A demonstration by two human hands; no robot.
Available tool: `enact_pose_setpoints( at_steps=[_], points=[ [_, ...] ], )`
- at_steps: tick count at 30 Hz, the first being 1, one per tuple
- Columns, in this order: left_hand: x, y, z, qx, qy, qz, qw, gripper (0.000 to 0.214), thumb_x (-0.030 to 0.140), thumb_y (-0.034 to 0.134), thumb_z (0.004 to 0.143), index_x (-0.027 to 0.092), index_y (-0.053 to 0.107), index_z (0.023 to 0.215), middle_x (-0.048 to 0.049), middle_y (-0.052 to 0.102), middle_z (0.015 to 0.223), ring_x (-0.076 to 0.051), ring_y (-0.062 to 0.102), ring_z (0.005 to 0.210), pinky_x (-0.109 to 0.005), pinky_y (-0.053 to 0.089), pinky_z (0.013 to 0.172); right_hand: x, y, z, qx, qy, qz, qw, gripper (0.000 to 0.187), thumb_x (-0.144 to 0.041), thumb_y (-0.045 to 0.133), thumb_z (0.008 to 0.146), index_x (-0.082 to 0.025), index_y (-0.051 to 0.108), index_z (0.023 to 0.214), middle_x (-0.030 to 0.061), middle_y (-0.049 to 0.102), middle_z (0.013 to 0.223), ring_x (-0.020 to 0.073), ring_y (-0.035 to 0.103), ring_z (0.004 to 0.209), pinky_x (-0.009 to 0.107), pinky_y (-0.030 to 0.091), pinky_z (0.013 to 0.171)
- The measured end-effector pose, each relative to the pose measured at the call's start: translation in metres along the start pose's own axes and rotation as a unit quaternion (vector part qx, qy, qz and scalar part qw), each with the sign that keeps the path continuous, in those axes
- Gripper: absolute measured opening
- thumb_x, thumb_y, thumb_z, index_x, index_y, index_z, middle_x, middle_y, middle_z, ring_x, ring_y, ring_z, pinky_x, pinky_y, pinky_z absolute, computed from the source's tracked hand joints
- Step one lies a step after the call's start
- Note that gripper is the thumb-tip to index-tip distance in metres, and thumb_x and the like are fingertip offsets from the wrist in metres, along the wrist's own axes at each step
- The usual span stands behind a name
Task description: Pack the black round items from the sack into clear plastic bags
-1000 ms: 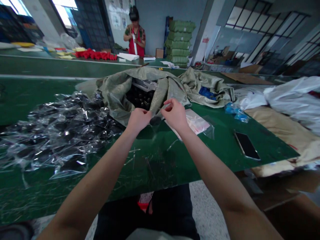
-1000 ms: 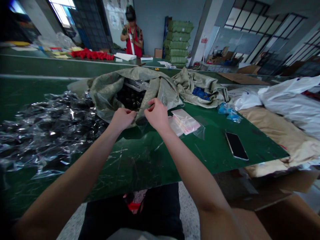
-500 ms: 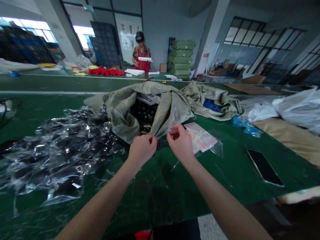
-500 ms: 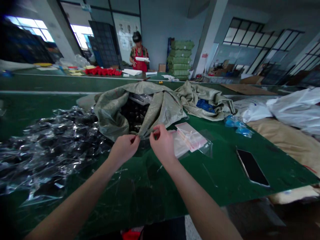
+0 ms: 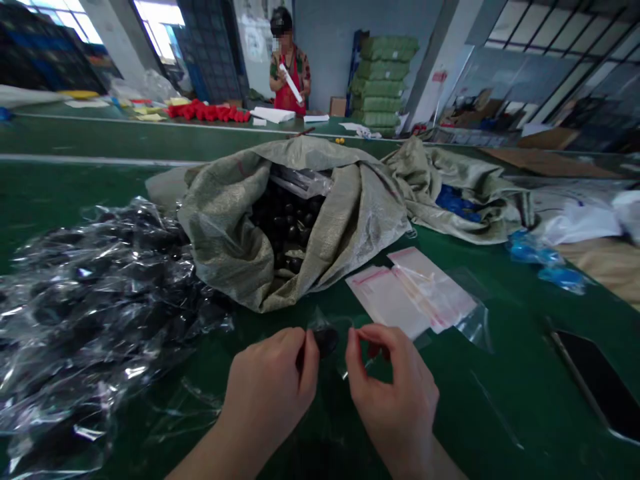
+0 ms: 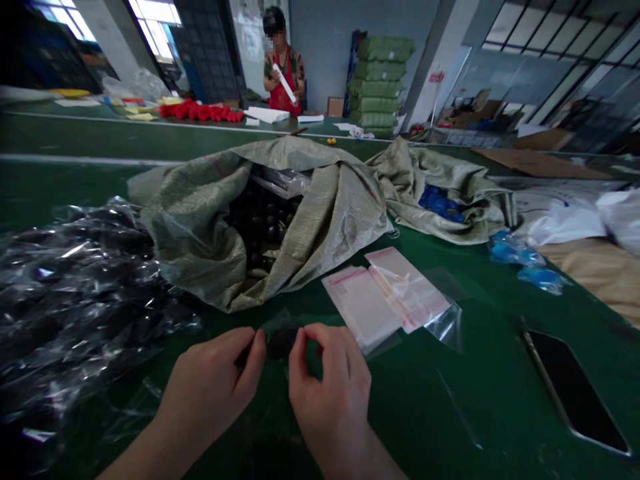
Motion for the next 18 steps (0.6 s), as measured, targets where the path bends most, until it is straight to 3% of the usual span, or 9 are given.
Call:
enact_pose_setpoints(
  at_steps=[5,9,14,18],
  points=[
    [-0.0028,-0.0024,0.0041,-0.018,-0.026,-0.025,0.999,0.043,0.043,0.03,0.091,0.023,0.047,0.057,-0.0042,0.057,0.055,-0.015,0.05,0.046,-0.03,0.03,0.05,-0.0029,-0.0017,0.0016,0.001,0.008,0.004,1.0,0.017,-0.013,0.063,0.081,-0.024,0.057,0.093,0.0006,0.063,0.071,0.0147,0.061,0.058,0.028,0.052,0.054],
    [0.0002,-0.0062,0.0023,-0.019,-0.008,-0.051,0.998,0.045,0.045,0.03,0.091,0.024,0.048,0.055,-0.0045,0.056,0.053,-0.015,0.049,0.045,-0.03,0.032,0.049,-0.0062,-0.0049,0.002,-0.012,0.018,0.002,1.0,0.023,-0.015,0.062,0.082,-0.025,0.058,0.102,0.0018,0.066,0.074,0.016,0.061,0.057,0.03,0.053,0.052],
    [0.001,-0.0076,-0.0009,0.004,0.019,-0.059,0.998,0.044,0.043,0.033,0.091,0.024,0.048,0.054,-0.0031,0.054,0.051,-0.014,0.047,0.043,-0.029,0.032,0.047,-0.002,-0.0067,0.0034,-0.07,0.023,0.017,0.997,0.036,-0.017,0.062,0.082,-0.023,0.06,0.118,0.0014,0.067,0.072,0.0163,0.061,0.057,0.03,0.054,0.052],
    [-0.0027,-0.0064,-0.0005,0.007,0.019,-0.04,0.999,0.043,0.042,0.034,0.09,0.024,0.05,0.055,-0.0035,0.055,0.052,-0.014,0.048,0.043,-0.029,0.032,0.048,0.0024,-0.0048,0.0069,-0.126,0.02,0.032,0.991,0.01,-0.018,0.06,0.084,-0.025,0.065,0.089,0.0017,0.065,0.068,0.0169,0.063,0.06,0.03,0.052,0.053]
  ],
)
Point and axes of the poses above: each hand's wrist, its own z-axis towards the middle knuckle, its own y-axis out of the palm, x = y × z, the point moved 1 cm from there along z, towards the middle knuckle
